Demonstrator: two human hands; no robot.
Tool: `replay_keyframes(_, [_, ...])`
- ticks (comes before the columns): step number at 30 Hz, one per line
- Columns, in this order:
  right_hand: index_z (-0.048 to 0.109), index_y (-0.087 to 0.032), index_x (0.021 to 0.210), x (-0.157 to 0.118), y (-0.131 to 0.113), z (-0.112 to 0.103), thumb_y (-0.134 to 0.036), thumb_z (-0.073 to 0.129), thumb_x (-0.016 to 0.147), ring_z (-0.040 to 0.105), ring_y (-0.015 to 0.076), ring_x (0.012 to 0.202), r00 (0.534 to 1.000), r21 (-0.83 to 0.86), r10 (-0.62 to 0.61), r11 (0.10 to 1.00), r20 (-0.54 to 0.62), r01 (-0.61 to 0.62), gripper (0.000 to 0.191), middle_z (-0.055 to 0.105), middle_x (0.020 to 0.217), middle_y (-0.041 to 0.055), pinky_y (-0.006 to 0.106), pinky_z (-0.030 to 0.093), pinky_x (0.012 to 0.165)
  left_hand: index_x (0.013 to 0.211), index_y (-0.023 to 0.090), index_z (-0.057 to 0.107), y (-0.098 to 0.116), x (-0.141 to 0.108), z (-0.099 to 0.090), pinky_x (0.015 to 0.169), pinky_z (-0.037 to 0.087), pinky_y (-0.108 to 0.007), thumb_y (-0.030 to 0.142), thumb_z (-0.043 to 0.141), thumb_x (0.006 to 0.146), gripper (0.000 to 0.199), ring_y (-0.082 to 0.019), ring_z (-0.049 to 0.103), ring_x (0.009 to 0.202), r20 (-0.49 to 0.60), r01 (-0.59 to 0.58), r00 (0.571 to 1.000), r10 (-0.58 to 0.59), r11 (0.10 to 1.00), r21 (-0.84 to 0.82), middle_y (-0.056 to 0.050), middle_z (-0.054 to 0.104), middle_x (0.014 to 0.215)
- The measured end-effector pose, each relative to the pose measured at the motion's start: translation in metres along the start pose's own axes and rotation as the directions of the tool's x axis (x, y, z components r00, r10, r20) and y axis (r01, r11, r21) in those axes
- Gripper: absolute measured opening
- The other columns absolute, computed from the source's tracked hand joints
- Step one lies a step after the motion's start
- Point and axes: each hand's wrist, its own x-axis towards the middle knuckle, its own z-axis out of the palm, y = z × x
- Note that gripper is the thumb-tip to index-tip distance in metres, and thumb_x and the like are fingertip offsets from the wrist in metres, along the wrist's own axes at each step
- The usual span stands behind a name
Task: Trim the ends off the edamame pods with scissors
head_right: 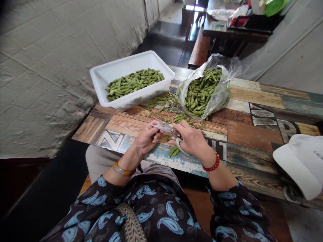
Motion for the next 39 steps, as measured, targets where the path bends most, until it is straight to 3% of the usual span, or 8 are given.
replay_keyframes(16, [0.056,-0.021,0.093,-0.001,0.006,0.002,-0.038,0.059,0.095,0.054,0.0212,0.078,0.998,-0.023,-0.054,0.998,-0.011,0.054,0.017,0.058,0.091,0.0063,0.032,0.043,0.067,0.083,0.016,0.051,0.003,-0.002,0.004,0.040,0.028,-0.011,0.023,0.081,0.073,0.033,-0.003,0.045,0.048,-0.024,0.072,0.997,-0.072,0.997,-0.018,-0.001,0.065,0.072])
replay_keyframes(22, [0.056,-0.021,0.087,0.002,0.019,0.000,-0.037,0.063,0.092,0.054,0.0221,0.077,0.980,0.080,0.022,0.997,-0.199,-0.006,0.018,0.056,0.084,0.0056,0.034,0.043,0.070,0.077,0.017,0.047,0.009,-0.003,0.006,0.040,0.032,-0.011,0.026,0.076,0.075,0.030,-0.005,0.049,0.054,-0.015,0.073,0.997,-0.075,0.993,-0.097,0.002,0.055,0.073])
replay_keyframes(25, [0.057,-0.021,0.088,0.003,0.023,-0.002,-0.038,0.062,0.093,0.056,0.0233,0.080,0.964,0.125,0.048,0.992,-0.260,-0.016,0.019,0.058,0.086,0.0063,0.035,0.044,0.072,0.070,0.017,0.045,0.008,-0.002,0.005,0.038,0.027,-0.012,0.031,0.083,0.070,0.040,-0.005,0.045,0.051,-0.006,0.031,1.000,-0.031,0.999,-0.016,0.005,0.048,0.067])
replay_keyframes(27, [0.058,-0.021,0.089,0.002,0.023,-0.004,-0.039,0.063,0.092,0.055,0.0234,0.079,0.962,0.131,0.050,0.991,-0.268,-0.015,0.019,0.058,0.085,0.0062,0.035,0.044,0.072,0.075,0.017,0.055,0.007,-0.001,0.005,0.038,0.024,-0.014,0.033,0.083,0.070,0.033,-0.006,0.043,0.049,0.004,-0.011,1.000,0.010,0.990,0.143,0.005,0.048,0.063])
replay_keyframes(29, [0.059,-0.021,0.091,0.002,0.023,-0.004,-0.039,0.063,0.092,0.055,0.0234,0.079,0.963,0.125,0.043,0.992,-0.265,-0.010,0.019,0.058,0.085,0.0063,0.035,0.044,0.072,0.084,0.016,0.066,0.007,-0.001,0.006,0.041,0.024,-0.016,0.033,0.080,0.075,0.023,-0.007,0.041,0.048,0.050,-0.051,0.998,0.035,0.929,0.366,0.005,0.048,0.058])
replay_keyframes(32, [0.061,-0.020,0.094,0.001,0.022,-0.004,-0.038,0.062,0.092,0.056,0.0241,0.081,0.967,0.106,0.042,0.994,-0.250,-0.015,0.017,0.059,0.087,0.0073,0.035,0.045,0.073,0.076,0.016,0.073,0.004,0.001,0.011,0.053,0.035,-0.020,0.025,0.078,0.075,0.010,-0.011,0.049,0.057,0.157,-0.172,0.984,0.090,0.732,0.659,-0.001,0.058,0.061])
replay_keyframes(34, [0.062,-0.020,0.097,0.000,0.022,-0.004,-0.036,0.062,0.092,0.057,0.0248,0.084,0.970,0.103,0.050,0.994,-0.237,-0.026,0.017,0.059,0.090,0.0079,0.036,0.046,0.075,0.069,0.019,0.072,0.000,0.001,0.016,0.061,0.040,-0.022,0.016,0.080,0.068,0.009,-0.016,0.056,0.068,0.209,-0.234,0.971,0.115,0.625,0.744,-0.004,0.066,0.070])
replay_keyframes(39, [0.061,-0.020,0.098,0.000,0.022,-0.004,-0.036,0.062,0.092,0.058,0.0246,0.085,0.972,0.100,0.052,0.995,-0.231,-0.029,0.017,0.060,0.092,0.0081,0.036,0.046,0.076,0.067,0.024,0.068,-0.010,0.002,0.023,0.059,0.037,-0.023,0.006,0.081,0.059,0.024,-0.019,0.056,0.070,0.177,-0.226,0.974,0.142,0.534,0.815,-0.003,0.066,0.072])
